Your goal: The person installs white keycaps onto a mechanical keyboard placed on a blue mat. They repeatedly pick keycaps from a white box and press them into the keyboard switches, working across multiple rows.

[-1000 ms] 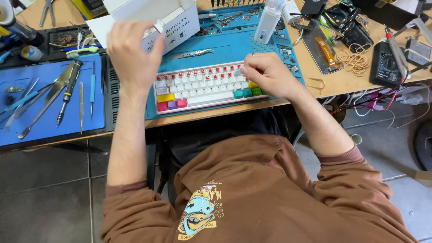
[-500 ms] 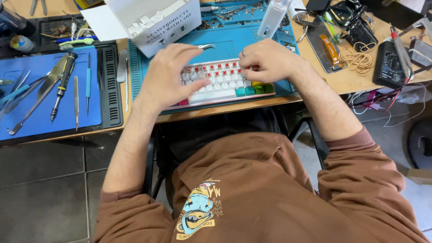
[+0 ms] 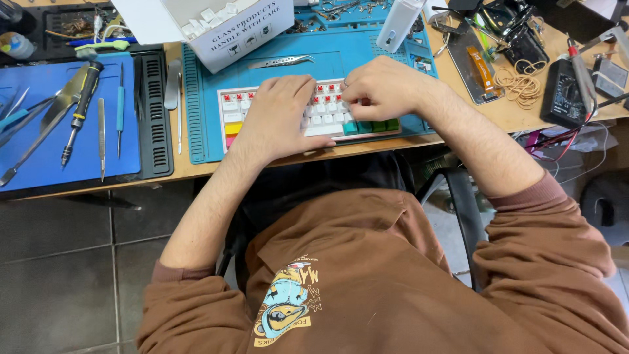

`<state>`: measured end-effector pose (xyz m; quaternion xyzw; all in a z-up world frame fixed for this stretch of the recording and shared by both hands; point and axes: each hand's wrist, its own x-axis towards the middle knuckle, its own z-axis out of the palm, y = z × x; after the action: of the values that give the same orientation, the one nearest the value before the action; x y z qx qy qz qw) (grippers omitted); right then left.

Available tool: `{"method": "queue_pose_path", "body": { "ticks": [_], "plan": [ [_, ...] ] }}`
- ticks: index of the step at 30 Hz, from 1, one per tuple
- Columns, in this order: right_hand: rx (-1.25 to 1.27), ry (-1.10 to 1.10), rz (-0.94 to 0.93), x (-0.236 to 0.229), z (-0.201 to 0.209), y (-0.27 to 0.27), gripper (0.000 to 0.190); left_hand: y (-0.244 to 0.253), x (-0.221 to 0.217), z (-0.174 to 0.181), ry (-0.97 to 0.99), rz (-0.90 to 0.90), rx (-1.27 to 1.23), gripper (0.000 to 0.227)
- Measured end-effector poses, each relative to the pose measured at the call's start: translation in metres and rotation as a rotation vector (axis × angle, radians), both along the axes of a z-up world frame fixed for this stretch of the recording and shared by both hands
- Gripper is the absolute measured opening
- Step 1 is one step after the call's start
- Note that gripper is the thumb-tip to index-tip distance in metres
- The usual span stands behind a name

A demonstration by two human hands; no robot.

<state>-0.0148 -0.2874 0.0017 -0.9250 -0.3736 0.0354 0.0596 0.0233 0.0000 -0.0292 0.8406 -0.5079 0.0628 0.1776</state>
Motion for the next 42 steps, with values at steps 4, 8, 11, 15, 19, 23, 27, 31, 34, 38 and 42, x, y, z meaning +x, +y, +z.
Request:
{"method": "queue_pose_path", "body": {
  "ticks": [4, 8, 11, 15, 19, 23, 27, 31, 34, 38, 42],
  "plan": [
    [-0.045, -0.052, 0.022, -0.003, 0.004, -0.001, 0.029, -0.011, 0.000, 0.000, 0.015, 0.020, 0.021, 0.109],
    [0.109, -0.144, 0.043, -0.008, 0.040, -0.005, 0.034, -0.017, 0.000, 0.006, 0.059, 0.075, 0.099, 0.115],
    [0.541, -0.168, 0.075, -0.031, 0.105, -0.008, 0.044, -0.015, -0.001, 0.011, 0.062, 0.054, 0.084, 0.114],
    [0.701, -0.105, -0.099, -0.038, 0.082, 0.004, 0.051, -0.013, -0.012, 0.029, 0.183, 0.008, -0.088, 0.105],
    [0.953, 0.236, -0.197, -0.039, 0.045, 0.027, 0.048, -0.012, -0.024, 0.040, -0.038, -0.129, -0.639, 0.036],
    [1.185, 0.357, -0.228, -0.003, -0.059, -0.005, 0.038, -0.019, -0.012, 0.019, -0.135, -0.132, -0.754, 0.024],
    [1.226, 0.332, -0.097, -0.018, -0.027, 0.017, 0.043, -0.019, -0.018, 0.029, -0.145, -0.200, -0.786, 0.018],
    [1.093, 0.381, -0.041, -0.030, -0.014, 0.024, 0.049, -0.012, 0.005, 0.020, -0.138, -0.175, -0.800, 0.017],
    [0.926, 0.373, -0.095, -0.041, 0.002, 0.025, 0.050, 0.012, 0.032, 0.030, -0.232, 0.013, -0.703, 0.015],
    [0.783, 0.220, -0.289, -0.042, 0.009, 0.019, 0.052, 0.043, 0.082, 0.035, -0.461, 0.423, -0.514, 0.020],
    [0.545, 0.021, -0.252, -0.035, 0.019, 0.018, 0.044, 0.055, 0.100, 0.050, -0.566, 0.476, -0.403, 0.033]
  ]
}}
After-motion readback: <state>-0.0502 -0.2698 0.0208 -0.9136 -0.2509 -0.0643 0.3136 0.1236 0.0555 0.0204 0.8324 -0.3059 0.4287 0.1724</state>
